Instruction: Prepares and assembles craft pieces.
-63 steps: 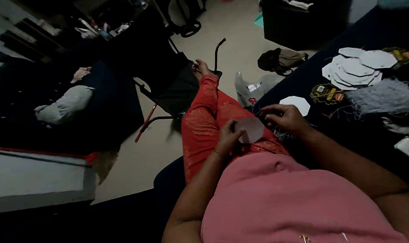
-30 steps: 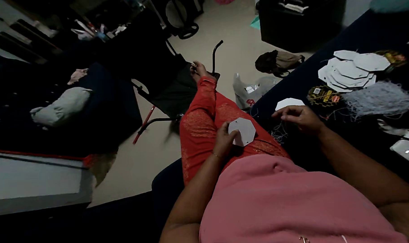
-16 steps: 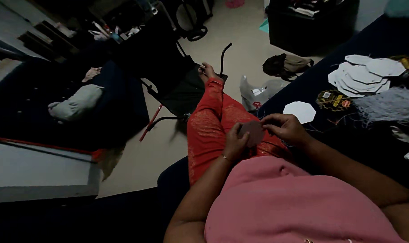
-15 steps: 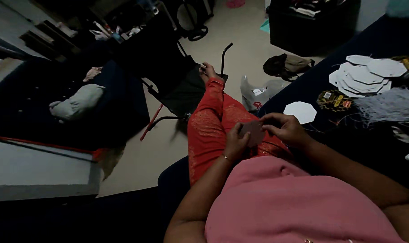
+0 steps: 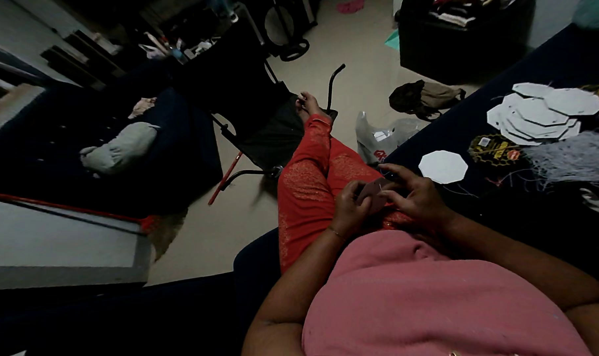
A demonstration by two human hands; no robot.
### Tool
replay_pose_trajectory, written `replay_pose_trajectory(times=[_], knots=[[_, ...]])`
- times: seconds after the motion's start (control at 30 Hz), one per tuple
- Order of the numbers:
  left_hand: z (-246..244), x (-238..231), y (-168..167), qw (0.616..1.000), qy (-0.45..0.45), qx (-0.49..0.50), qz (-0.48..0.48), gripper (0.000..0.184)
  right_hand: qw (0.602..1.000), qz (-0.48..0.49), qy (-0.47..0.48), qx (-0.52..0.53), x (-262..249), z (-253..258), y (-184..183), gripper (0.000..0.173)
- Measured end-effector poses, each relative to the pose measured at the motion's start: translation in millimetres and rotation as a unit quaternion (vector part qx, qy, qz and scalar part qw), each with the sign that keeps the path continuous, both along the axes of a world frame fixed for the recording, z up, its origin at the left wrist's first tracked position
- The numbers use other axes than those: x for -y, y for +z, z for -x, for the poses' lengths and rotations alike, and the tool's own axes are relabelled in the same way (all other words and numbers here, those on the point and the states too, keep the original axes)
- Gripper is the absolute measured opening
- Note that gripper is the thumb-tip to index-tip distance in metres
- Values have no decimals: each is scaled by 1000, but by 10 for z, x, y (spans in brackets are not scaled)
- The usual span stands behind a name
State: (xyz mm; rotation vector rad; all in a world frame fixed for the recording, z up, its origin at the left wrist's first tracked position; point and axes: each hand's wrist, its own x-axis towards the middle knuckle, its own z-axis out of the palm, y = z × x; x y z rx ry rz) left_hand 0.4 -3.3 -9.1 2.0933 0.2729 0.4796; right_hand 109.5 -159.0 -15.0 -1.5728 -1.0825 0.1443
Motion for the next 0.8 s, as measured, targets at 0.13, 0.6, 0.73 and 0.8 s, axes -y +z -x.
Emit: replay_pose_trajectory(times=[0.13,0.6,0.73,0.8], knots=[[-5,9,-11,1000,-2,14,0,24,1000,2,13,16,-27,5,-17,45],[3,22,12,1000,-11,11,12,28,998,59,-7,-9,-47,-48,1,49],[18,25,49,1000,-22,-15,-16,39,998,52,-5,-30,-40,-45,40,51],[16,24,38,999,-32,-11,-29,41,998,54,-6,-36,-34,-40,62,51]])
